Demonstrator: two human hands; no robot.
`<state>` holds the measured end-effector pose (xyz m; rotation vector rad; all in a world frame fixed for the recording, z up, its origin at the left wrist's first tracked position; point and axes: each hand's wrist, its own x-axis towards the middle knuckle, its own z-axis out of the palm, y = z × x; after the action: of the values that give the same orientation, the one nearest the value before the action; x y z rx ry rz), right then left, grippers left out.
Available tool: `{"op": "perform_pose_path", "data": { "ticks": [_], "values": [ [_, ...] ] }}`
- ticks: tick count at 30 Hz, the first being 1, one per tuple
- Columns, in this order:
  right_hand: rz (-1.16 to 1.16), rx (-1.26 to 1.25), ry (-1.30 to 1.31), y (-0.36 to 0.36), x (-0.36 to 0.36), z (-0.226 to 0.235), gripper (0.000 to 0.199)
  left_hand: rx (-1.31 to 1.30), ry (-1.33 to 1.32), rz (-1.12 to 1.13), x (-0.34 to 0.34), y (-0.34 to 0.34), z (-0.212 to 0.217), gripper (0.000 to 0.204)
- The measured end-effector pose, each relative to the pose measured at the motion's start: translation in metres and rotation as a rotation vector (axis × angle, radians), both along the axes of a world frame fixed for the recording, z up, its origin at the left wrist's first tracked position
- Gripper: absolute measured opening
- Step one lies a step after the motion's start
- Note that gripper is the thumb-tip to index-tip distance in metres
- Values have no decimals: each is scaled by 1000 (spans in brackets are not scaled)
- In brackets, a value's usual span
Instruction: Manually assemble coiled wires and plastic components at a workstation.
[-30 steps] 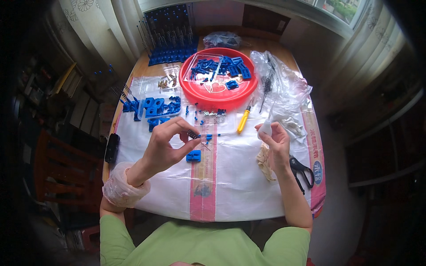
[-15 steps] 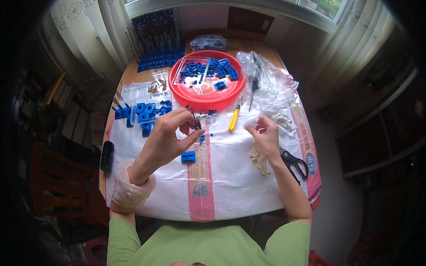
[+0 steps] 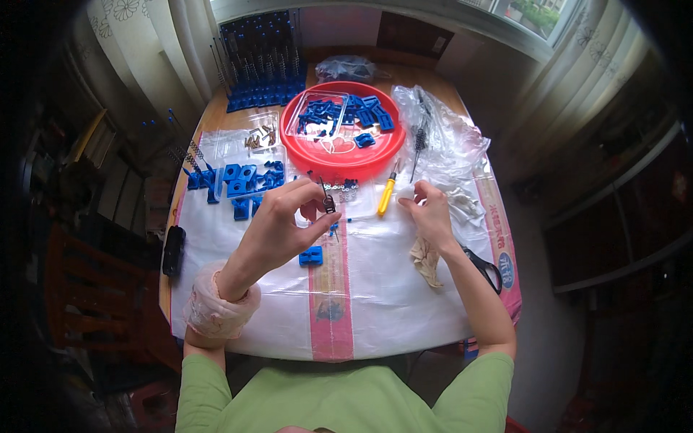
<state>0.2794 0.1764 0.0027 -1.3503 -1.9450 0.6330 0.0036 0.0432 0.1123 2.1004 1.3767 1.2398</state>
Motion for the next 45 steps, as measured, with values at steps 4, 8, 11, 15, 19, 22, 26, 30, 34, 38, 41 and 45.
{"op": "perform_pose_path", "data": {
  "ticks": [4,8,11,15,19,22,26,30,34,38,41,45],
  "values": [
    [-5,-36,-30,-1,-1,-2,27,-7,-14,5,-2,2,0,19],
    [2,-64,8,-1,-1,-1,27,-7,-16,8,-2,3,-1,19],
    [-1,-78,17,0,3,-4,28,-8,-18,-11,-1,5,-3,20],
    [-11,66,94,-10,2,4,25,-14,-10,4,0,4,-4,20],
    [-106,109,12,-39,12,33,16,-3,23,-1,-1,4,-5,20],
    [79,-28,199,-69,0,50,7,3,22,-1,2,3,-4,21],
    [408,0,260,-88,-40,68,17,40,28,-14,8,4,-4,22],
    [532,-2,229,-93,-59,69,19,65,67,-22,13,4,-4,21],
    [516,-15,281,-93,-61,64,14,68,61,-57,16,3,-2,21],
    [508,-66,340,-92,-61,58,13,63,37,-78,17,0,-1,20],
    [508,-78,351,-93,-59,56,12,48,5,-84,17,-3,-3,22],
    [484,-114,395,-95,-53,54,11,-10,-63,-72,8,-11,-9,31]
  ]
}}
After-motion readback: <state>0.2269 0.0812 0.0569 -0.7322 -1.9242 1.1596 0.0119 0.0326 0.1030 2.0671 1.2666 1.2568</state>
